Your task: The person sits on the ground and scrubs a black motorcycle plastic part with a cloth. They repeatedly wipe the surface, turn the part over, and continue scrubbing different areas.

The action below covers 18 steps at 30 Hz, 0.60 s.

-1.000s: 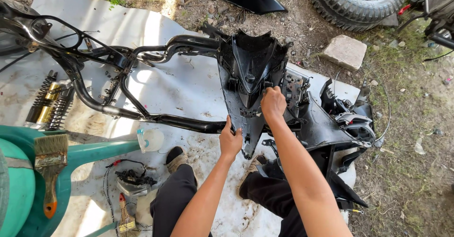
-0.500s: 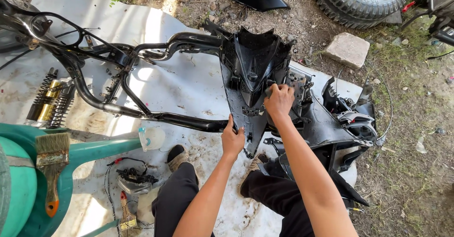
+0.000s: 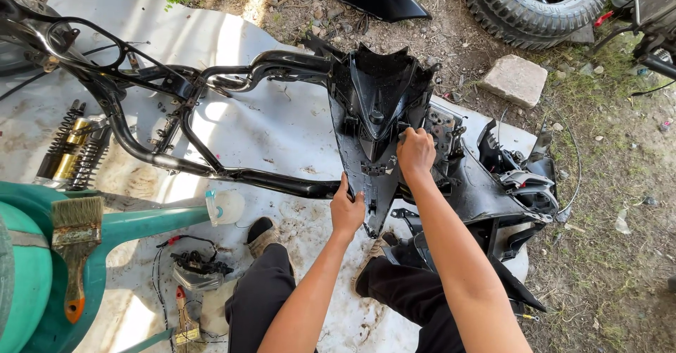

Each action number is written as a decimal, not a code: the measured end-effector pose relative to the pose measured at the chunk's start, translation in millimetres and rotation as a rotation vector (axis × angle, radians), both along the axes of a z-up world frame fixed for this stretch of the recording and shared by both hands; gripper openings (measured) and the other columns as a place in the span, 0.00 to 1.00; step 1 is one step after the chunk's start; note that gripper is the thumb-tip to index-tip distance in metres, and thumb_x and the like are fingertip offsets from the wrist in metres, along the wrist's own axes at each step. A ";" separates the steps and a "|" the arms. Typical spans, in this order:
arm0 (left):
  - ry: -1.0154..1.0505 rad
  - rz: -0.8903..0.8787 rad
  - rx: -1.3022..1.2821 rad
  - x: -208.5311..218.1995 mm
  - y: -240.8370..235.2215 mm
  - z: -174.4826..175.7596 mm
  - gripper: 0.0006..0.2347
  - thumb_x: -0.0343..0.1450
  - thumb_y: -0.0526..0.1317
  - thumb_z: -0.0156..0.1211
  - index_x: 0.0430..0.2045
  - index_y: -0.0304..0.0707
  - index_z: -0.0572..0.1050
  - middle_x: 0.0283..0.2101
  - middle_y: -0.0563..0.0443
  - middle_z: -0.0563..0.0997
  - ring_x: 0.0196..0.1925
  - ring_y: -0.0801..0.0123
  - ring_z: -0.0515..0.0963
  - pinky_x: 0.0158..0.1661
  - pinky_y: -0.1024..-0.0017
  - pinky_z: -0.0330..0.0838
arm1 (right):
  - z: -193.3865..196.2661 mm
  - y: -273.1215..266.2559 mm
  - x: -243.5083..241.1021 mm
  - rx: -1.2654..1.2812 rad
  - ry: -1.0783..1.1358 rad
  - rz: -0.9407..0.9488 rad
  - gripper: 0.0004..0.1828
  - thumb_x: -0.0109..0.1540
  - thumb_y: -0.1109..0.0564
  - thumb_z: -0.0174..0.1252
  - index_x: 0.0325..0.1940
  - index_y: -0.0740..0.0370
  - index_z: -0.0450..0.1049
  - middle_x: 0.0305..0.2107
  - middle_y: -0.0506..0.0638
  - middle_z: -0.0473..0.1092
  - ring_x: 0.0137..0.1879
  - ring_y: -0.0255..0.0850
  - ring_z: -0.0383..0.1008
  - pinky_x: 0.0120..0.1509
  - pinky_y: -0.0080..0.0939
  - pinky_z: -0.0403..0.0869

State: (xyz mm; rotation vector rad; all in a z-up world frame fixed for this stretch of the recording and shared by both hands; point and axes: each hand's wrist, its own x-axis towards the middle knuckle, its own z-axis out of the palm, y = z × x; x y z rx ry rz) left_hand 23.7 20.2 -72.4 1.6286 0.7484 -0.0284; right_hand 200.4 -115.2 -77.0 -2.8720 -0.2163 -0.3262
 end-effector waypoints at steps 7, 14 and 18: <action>0.025 -0.009 -0.023 0.2 1.3 0.3 0.31 0.70 0.34 0.60 0.71 0.38 0.58 0.23 0.46 0.78 0.23 0.70 0.73 0.30 0.68 0.71 | 14.7 19.9 -6.9 -0.133 0.095 0.009 0.09 0.60 0.54 0.65 0.40 0.60 0.81 0.45 0.58 0.69 0.54 0.58 0.70 0.51 0.54 0.76; 0.005 -0.019 -0.018 -1.0 1.1 -2.2 0.31 0.70 0.34 0.60 0.71 0.37 0.58 0.23 0.46 0.78 0.22 0.70 0.74 0.29 0.68 0.71 | 5.5 20.6 -1.8 -0.198 0.200 -0.056 0.11 0.57 0.62 0.62 0.43 0.59 0.82 0.50 0.60 0.64 0.54 0.61 0.69 0.50 0.52 0.77; -0.045 -0.012 -0.009 -1.8 0.8 -4.6 0.31 0.69 0.34 0.60 0.71 0.35 0.58 0.22 0.45 0.78 0.22 0.70 0.74 0.29 0.69 0.71 | -1.4 21.2 0.7 -0.136 0.202 -0.086 0.11 0.58 0.64 0.62 0.43 0.60 0.82 0.51 0.59 0.65 0.54 0.59 0.71 0.52 0.50 0.78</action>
